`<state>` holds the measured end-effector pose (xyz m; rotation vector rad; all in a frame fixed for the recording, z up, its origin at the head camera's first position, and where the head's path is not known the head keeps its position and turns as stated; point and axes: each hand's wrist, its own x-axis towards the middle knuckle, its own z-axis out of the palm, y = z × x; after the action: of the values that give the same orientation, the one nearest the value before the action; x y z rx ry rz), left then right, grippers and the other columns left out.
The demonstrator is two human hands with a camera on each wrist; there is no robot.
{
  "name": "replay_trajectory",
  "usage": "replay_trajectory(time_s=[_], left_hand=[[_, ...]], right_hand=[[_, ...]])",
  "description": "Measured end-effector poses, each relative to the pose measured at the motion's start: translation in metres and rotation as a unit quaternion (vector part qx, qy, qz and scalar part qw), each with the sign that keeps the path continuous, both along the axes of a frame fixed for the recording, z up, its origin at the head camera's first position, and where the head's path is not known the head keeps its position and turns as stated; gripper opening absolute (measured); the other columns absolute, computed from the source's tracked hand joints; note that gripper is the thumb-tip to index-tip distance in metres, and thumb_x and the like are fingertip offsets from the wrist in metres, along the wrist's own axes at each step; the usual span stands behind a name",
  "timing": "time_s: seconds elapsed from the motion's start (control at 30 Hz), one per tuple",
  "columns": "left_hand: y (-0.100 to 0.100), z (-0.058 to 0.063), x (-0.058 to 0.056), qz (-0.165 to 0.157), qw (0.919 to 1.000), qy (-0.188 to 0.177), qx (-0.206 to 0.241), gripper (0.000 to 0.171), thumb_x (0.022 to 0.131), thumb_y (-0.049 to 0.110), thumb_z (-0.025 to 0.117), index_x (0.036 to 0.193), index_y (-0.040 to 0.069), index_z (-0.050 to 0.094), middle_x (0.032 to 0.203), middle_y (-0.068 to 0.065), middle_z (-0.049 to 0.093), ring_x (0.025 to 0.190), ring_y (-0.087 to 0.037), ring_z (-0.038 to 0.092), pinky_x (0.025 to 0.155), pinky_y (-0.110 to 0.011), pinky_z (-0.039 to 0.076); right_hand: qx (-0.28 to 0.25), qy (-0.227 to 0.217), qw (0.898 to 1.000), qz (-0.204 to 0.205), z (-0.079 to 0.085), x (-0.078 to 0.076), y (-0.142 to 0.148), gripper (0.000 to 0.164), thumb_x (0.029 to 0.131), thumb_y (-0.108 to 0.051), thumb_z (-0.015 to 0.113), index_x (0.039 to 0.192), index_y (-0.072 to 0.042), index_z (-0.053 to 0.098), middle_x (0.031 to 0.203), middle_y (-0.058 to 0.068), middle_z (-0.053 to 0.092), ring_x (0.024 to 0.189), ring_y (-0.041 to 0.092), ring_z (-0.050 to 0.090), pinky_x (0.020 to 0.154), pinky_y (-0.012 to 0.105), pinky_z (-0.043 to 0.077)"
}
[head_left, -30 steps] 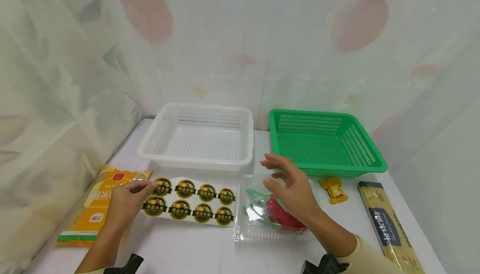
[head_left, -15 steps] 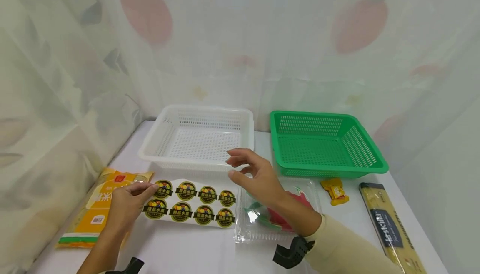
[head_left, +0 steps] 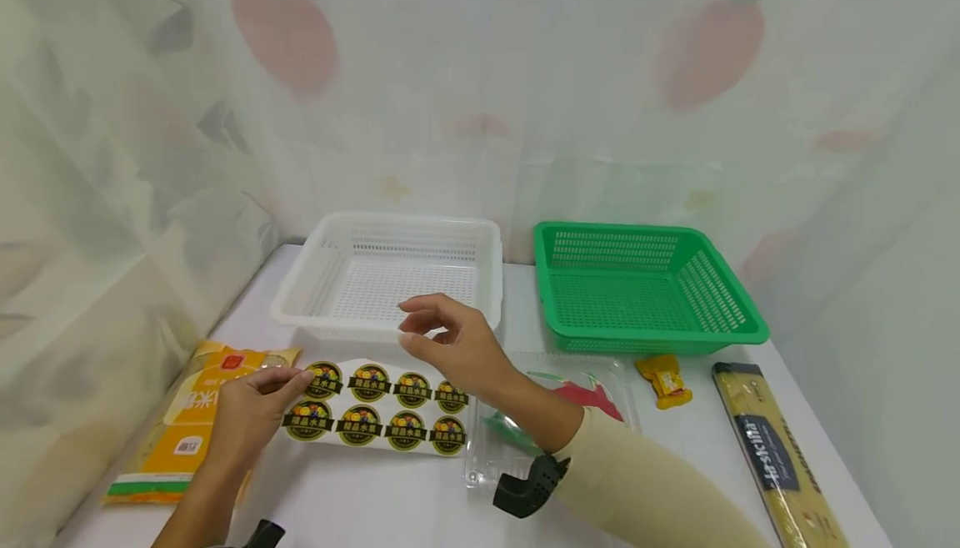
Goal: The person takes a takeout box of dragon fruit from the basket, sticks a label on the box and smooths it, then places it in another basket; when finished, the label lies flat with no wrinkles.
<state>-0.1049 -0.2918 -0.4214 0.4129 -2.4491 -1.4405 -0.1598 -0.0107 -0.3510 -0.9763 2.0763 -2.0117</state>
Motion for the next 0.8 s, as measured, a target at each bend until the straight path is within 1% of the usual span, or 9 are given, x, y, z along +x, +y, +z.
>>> replay_trajectory(time_s=[0.17,0.3,0.43,0.57,0.67,0.8], left_hand=[[0.0,-0.001,-0.001,-0.001,1.0,-0.001,-0.004,0.038,0.083,0.029,0.078,0.096,-0.007,0.072,0.078,-0.005,0.07,0.065,-0.005,0.059,0.056,-0.019,0.048],[0.0,-0.001,-0.002,-0.004,1.0,0.0,0.004,0.038,0.083,0.028,0.078,0.096,-0.006,0.072,0.078,-0.005,0.07,0.066,-0.005,0.06,0.056,-0.019,0.049],[0.0,-0.001,-0.003,-0.004,1.0,-0.001,0.0,0.038,0.083,0.03,0.078,0.096,-0.005,0.073,0.078,-0.003,0.07,0.066,-0.006,0.061,0.057,-0.02,0.05],[0.0,0.0,-0.002,-0.003,1.0,-0.005,0.001,0.038,0.084,0.031,0.077,0.097,-0.004,0.073,0.078,-0.002,0.07,0.067,-0.006,0.062,0.057,-0.02,0.05],[0.001,0.0,-0.002,-0.004,0.9999,-0.006,0.013,0.038,0.083,0.03,0.077,0.097,-0.006,0.072,0.078,-0.002,0.07,0.067,-0.006,0.062,0.057,-0.02,0.05],[0.003,0.001,-0.003,-0.01,0.9997,-0.003,0.022,0.038,0.084,0.028,0.078,0.098,-0.007,0.072,0.078,-0.001,0.07,0.066,-0.006,0.061,0.057,-0.02,0.05]], right_hand=[[0.016,-0.016,1.0,0.009,-0.005,-0.003,-0.017,0.032,0.091,-0.013,0.066,0.123,-0.013,0.063,0.107,0.008,0.066,0.098,0.015,0.059,0.075,0.032,0.049],[0.022,-0.027,0.999,0.006,-0.009,-0.006,-0.029,0.031,0.09,-0.014,0.068,0.121,-0.014,0.064,0.104,0.004,0.067,0.096,0.013,0.061,0.073,0.026,0.049],[0.033,-0.033,0.999,0.009,-0.014,-0.01,-0.04,0.029,0.091,-0.016,0.069,0.119,-0.017,0.065,0.101,-0.003,0.067,0.093,0.011,0.061,0.074,0.026,0.05],[0.048,-0.046,0.997,0.024,-0.02,-0.014,-0.051,0.027,0.092,-0.021,0.068,0.119,-0.022,0.065,0.1,-0.008,0.066,0.093,0.009,0.06,0.074,0.026,0.051],[0.059,-0.051,0.996,0.032,-0.023,-0.017,-0.057,0.026,0.092,-0.022,0.068,0.118,-0.023,0.065,0.1,-0.008,0.066,0.092,0.009,0.06,0.073,0.026,0.052],[0.069,-0.058,0.995,0.029,-0.027,-0.018,-0.061,0.025,0.091,-0.022,0.069,0.116,-0.024,0.066,0.099,-0.008,0.066,0.091,0.009,0.06,0.072,0.026,0.052]])
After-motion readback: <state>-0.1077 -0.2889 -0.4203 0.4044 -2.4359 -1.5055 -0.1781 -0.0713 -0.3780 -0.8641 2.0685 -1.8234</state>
